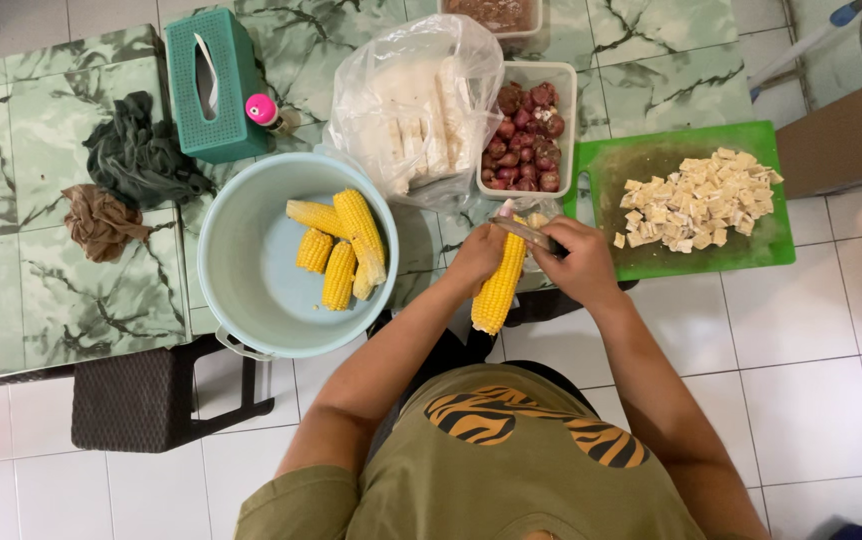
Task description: The person cuts kernels from corn cobs into a plastic bowl using a knife. They rotate each cob by hand to remove kernels from all sides and set the stripped cobs aside within the bowl.
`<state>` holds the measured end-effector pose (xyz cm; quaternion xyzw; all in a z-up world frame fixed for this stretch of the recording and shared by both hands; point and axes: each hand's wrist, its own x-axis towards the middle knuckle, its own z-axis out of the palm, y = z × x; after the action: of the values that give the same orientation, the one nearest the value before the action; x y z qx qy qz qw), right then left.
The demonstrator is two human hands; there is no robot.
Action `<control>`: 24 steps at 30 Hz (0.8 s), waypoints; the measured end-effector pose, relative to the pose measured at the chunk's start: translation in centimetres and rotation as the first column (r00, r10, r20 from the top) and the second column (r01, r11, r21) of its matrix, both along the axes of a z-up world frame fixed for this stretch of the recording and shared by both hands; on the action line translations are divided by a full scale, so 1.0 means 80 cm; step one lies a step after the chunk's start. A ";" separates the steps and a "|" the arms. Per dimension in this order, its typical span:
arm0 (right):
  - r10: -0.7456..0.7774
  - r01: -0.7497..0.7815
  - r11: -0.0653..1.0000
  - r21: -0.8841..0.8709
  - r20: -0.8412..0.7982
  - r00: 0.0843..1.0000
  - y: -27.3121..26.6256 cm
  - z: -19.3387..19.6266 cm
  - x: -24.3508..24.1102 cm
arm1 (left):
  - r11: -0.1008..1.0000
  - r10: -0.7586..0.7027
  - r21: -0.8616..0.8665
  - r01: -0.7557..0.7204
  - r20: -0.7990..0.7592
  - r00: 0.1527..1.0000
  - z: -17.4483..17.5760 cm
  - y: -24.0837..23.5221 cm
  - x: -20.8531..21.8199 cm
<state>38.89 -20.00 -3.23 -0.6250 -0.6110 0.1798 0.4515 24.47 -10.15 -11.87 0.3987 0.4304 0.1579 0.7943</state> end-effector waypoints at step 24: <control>-0.043 0.040 0.998 -0.054 -0.052 0.998 0.008 -0.038 0.025 | 0.995 -0.094 -0.044 0.091 -0.060 0.994 0.021 0.000 -0.004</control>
<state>40.93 -19.39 -6.29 -0.6444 -0.5805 0.2032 0.4544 24.16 -10.13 -10.20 0.4065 0.4392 0.0994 0.7950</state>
